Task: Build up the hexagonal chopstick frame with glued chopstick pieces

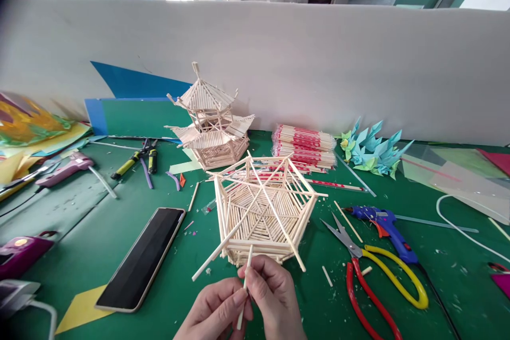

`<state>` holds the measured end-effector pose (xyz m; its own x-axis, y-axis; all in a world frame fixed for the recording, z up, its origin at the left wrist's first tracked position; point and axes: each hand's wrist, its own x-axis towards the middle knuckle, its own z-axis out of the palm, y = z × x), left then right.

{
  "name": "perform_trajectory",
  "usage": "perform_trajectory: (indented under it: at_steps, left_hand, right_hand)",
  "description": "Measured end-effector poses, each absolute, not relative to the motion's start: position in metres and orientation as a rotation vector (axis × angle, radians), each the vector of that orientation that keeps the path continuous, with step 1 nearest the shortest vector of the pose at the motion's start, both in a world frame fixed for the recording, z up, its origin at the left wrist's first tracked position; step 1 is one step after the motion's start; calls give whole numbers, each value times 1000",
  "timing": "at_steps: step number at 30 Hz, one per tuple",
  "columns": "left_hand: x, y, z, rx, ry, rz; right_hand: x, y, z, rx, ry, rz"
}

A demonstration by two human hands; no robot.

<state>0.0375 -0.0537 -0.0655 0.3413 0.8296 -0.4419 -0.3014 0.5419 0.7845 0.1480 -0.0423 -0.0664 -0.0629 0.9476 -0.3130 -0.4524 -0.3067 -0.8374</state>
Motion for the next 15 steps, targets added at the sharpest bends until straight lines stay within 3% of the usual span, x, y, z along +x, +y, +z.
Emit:
perform_trajectory:
  at_steps: [15]
  left_hand:
    - [39,-53,-62,646,951,808]
  right_hand:
    - [149,-44,-69,-1055,-647,1616]
